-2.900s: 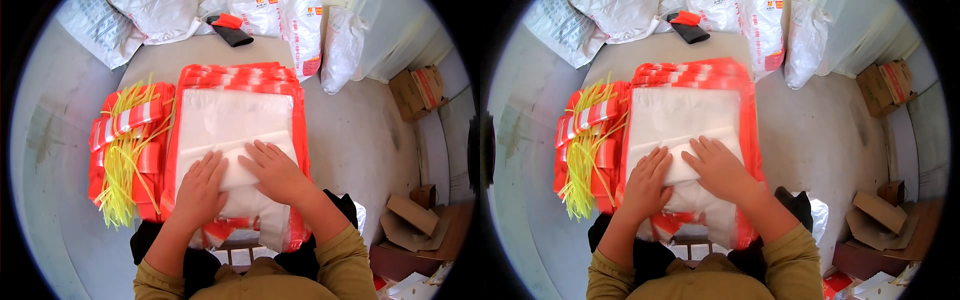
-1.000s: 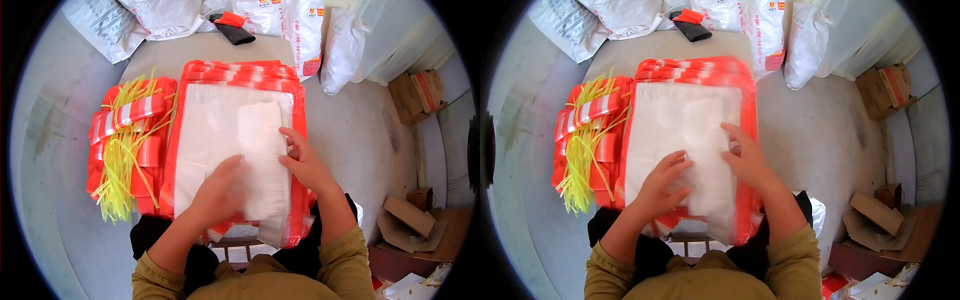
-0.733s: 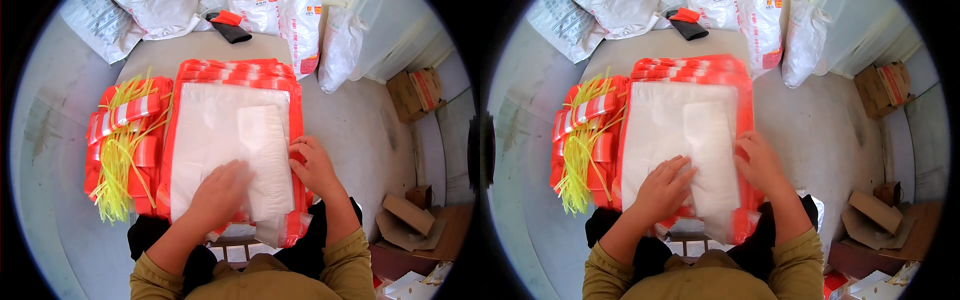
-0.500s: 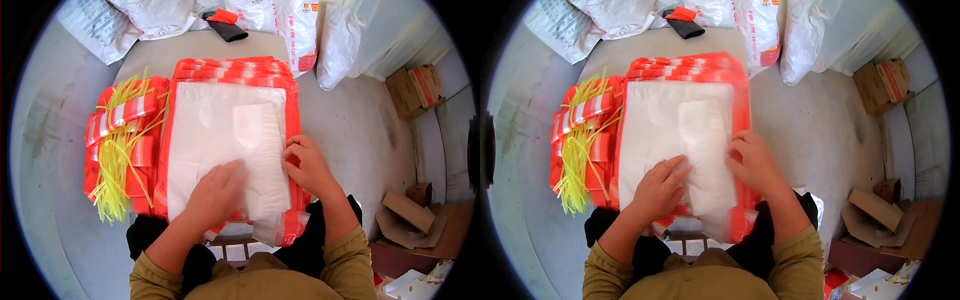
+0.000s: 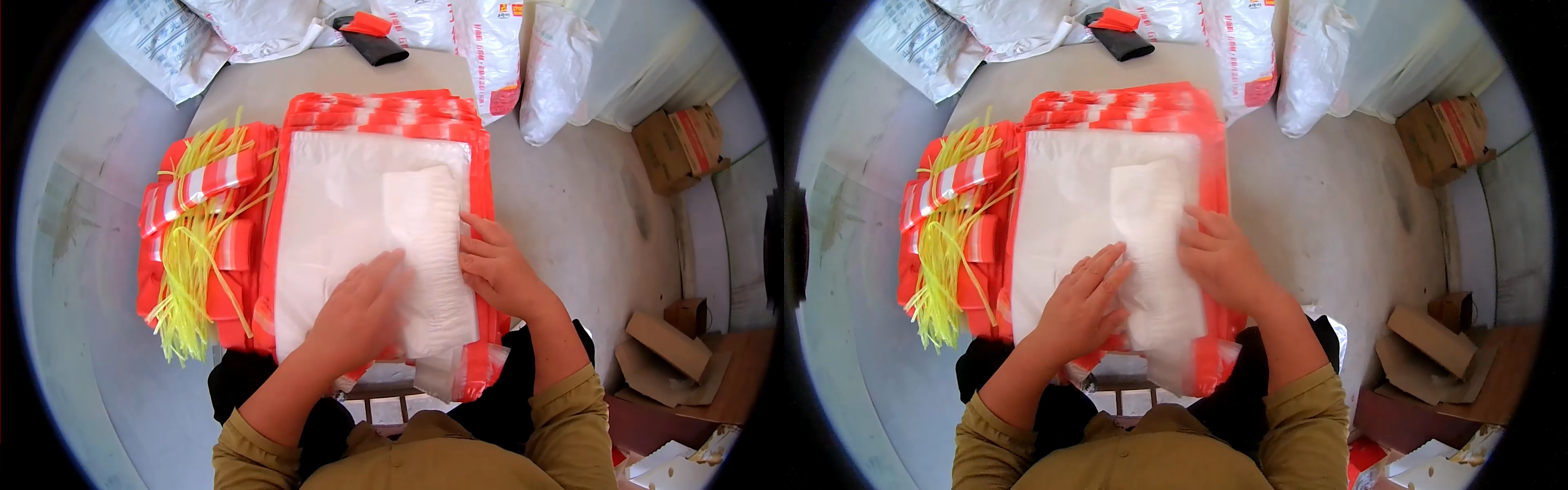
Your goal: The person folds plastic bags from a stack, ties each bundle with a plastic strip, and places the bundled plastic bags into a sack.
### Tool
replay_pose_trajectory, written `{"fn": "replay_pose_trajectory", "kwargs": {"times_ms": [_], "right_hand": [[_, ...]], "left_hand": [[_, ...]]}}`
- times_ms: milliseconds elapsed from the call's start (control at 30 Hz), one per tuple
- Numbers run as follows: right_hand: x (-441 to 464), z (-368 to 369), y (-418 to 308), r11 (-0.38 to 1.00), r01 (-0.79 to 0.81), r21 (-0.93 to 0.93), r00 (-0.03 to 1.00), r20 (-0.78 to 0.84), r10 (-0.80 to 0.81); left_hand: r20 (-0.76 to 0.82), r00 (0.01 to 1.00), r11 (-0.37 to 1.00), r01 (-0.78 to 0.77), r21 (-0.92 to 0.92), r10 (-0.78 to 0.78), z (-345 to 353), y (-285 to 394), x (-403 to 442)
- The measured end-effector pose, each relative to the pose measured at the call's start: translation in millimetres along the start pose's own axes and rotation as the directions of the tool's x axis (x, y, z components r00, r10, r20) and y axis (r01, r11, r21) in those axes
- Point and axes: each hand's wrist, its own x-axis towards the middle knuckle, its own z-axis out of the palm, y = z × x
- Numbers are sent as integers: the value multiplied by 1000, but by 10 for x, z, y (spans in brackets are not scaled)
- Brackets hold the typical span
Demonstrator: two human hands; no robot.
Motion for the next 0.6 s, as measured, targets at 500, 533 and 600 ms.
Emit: {"fn": "replay_pose_trajectory", "kwargs": {"times_ms": [500, 533, 600], "right_hand": [[208, 251, -258, 999, -31, -36, 990, -141, 25], [208, 274, -276, 997, -59, -42, 986, -161, 52], [156, 303, -225, 998, -31, -62, 999, -37, 29]], "left_hand": [[25, 1000, 999, 4, -31, -4, 0, 45, 21], [24, 1000, 999, 15, -31, -15, -2, 56, 22], [23, 1000, 999, 11, -42, -10, 31, 39, 4]]}}
